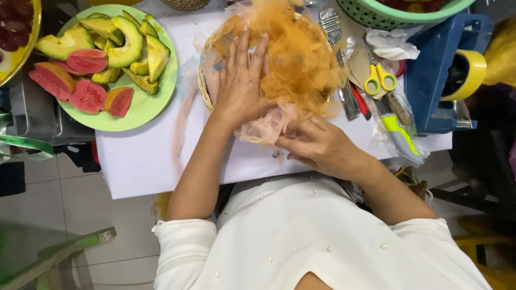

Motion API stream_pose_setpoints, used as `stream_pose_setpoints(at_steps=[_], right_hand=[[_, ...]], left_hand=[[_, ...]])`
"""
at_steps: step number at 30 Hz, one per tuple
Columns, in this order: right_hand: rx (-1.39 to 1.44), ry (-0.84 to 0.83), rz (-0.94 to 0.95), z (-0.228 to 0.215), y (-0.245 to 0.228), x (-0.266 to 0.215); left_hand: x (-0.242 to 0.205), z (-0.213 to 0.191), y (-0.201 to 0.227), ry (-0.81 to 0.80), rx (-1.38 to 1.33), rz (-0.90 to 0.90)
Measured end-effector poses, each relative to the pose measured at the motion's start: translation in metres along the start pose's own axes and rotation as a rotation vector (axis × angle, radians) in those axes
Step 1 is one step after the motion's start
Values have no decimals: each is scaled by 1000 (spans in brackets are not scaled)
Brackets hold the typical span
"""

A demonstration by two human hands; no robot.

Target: Cutting mesh fabric with scissors and arranging it inside a small woven basket

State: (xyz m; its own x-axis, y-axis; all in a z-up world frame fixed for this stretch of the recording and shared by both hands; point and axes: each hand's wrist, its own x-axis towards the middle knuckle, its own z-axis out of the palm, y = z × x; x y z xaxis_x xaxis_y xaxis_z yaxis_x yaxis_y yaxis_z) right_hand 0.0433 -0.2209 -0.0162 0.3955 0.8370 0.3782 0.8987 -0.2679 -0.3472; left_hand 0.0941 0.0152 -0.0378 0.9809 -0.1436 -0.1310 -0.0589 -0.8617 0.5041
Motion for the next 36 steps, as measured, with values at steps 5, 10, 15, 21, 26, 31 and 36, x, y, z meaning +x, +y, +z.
stream_pose_setpoints(at_steps=[5,10,15,21,26,31,36], right_hand=[[-416,190,-93,21,-4,14],[82,239,-26,31,6,12],[235,256,65,29,16,11],[-32,176,-45,24,35,17],[-146,-124,-78,16,41,20],[18,-546,82,-6,26,34],[-139,-501,125,29,22,24]], left_hand=[[-2,-1,-1,-13,-46,2],[-1,7,-8,37,-26,38],[2,12,-12,47,-5,50],[1,11,-12,47,-24,56],[-1,10,-13,51,-20,61],[-1,10,-12,75,-14,86],[-4,12,-8,64,-10,74]])
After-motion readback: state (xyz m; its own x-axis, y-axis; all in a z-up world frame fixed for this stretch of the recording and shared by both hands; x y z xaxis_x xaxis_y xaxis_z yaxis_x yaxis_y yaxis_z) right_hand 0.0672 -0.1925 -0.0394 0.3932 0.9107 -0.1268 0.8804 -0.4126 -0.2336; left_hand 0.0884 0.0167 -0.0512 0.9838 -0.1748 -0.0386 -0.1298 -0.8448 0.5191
